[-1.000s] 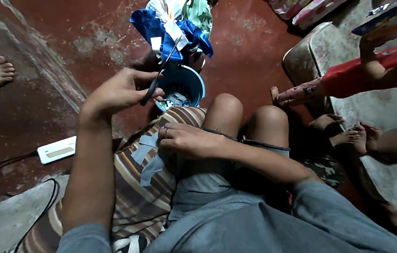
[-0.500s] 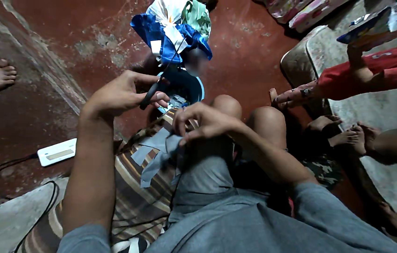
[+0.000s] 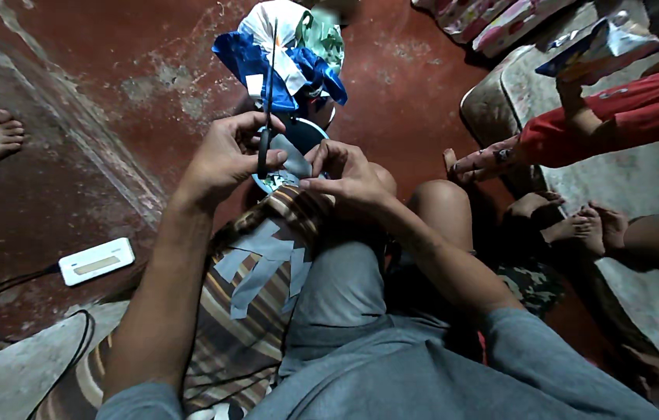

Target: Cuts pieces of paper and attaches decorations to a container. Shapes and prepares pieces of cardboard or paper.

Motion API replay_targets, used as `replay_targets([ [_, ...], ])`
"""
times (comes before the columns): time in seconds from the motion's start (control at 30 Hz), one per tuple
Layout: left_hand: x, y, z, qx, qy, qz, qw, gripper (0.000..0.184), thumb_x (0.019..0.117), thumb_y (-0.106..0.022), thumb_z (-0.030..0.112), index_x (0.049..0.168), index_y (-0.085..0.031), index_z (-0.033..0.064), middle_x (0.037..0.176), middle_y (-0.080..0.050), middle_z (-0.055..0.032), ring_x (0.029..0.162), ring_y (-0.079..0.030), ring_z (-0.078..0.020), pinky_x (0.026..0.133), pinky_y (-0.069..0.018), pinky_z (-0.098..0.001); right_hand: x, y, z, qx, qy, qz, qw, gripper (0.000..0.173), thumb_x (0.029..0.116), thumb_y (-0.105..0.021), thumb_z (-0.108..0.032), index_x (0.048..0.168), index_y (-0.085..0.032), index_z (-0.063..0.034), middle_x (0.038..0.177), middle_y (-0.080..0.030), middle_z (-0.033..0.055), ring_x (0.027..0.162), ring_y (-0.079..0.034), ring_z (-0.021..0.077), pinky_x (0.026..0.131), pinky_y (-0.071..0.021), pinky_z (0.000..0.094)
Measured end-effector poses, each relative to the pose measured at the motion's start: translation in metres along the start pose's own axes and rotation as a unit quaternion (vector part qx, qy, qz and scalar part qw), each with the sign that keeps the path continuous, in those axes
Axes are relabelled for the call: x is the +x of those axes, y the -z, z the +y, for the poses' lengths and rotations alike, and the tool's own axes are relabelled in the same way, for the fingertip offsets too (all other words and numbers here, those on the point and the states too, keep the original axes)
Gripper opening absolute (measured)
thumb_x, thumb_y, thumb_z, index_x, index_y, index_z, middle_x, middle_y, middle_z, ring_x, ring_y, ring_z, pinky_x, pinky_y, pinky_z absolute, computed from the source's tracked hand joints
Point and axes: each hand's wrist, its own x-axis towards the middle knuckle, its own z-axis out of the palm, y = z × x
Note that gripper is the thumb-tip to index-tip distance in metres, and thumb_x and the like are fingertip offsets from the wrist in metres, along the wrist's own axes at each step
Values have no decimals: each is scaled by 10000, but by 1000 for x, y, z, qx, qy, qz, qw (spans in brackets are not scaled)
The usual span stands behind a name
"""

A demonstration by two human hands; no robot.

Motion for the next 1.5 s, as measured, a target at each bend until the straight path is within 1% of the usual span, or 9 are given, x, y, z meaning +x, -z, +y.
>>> replay_targets([
  [0.1, 0, -1, 0, 51, -9, -42, 998, 426, 773, -803, 15, 1172, -666, 80, 928, -697, 6, 741, -662, -42, 661, -579, -193, 4, 2, -3, -19, 7, -36, 999, 274, 848, -792, -93, 1002, -579, -17, 1060, -665, 79, 1002, -648, 116, 892, -552, 296],
  [0.3, 1, -9, -3, 65, 9, -73, 995, 409, 775, -821, 3, 1149, -670, 74, 887, -708, -6, 710, -669, -53, 625, -576, -195, 10, 7, -2, 32, -9, -54, 998, 366, 837, -745, 61, 1155, -564, 45, 990, -645, 99, 806, -644, 124, 728, -582, 280],
  [0.5, 2, -11, -5, 69, 30, -50, 996, 413, 779, -804, -30, 1155, -670, 77, 891, -711, -11, 725, -664, -51, 639, -567, -195, 6, 17, 0, 54, -78, -80, 992, 251, 885, -670, 51, 1132, -630, 38, 1092, -672, 96, 876, -643, 107, 780, -570, 272],
  [0.7, 4, -5, -8, 62, 41, -40, 996, 423, 802, -796, -27, 1189, -650, 60, 912, -729, -28, 783, -697, -89, 703, -594, -228, 5, 20, 2, 52, -97, -85, 990, 314, 937, -615, 30, 1249, -644, 60, 1213, -672, 127, 886, -643, 95, 788, -567, 262],
  [0.93, -17, 52, 12, 126, 93, -133, 979, 378, 891, -687, 23, 1264, -635, 54, 941, -745, -84, 822, -733, -182, 722, -623, -301, 5, 24, 3, 64, -85, -22, 994, 375, 963, -552, 7, 1330, -609, 63, 1308, -651, 146, 1051, -656, 130, 904, -557, 296],
  [1.0, -25, 68, 16, 138, 106, -182, 968, 428, 868, -677, 7, 1293, -649, 45, 969, -754, -112, 846, -743, -216, 736, -634, -313, 4, 25, 2, 72, -89, -8, 993, 383, 959, -563, -15, 1333, -611, 51, 1281, -662, 134, 983, -650, 106, 845, -554, 275],
  [1.07, -29, 74, 19, 178, 131, -212, 952, 418, 862, -702, 29, 1277, -673, 67, 950, -755, -79, 830, -737, -182, 720, -625, -289, 4, 26, 2, 93, -90, -2, 992, 397, 952, -598, -56, 1335, -612, 46, 1279, -664, 123, 945, -643, 86, 821, -552, 263],
  [1.2, -31, 73, 20, 219, 163, -247, 930, 344, 890, -708, 91, 1233, -704, 107, 928, -747, -40, 783, -717, -135, 691, -606, -273, 4, 25, -1, 106, -73, 41, 991, 330, 962, -613, -52, 1271, -646, 60, 1255, -680, 107, 1083, -659, 121, 950, -553, 304],
  [1.5, -31, 74, 20, 204, 136, -249, 937, 352, 870, -715, 97, 1221, -715, 120, 945, -749, -35, 797, -719, -127, 697, -606, -255, 3, 27, 4, 80, -26, 24, 996, 361, 881, -701, 23, 1234, -667, 89, 1275, -664, 141, 1069, -670, 154, 937, -573, 318],
])
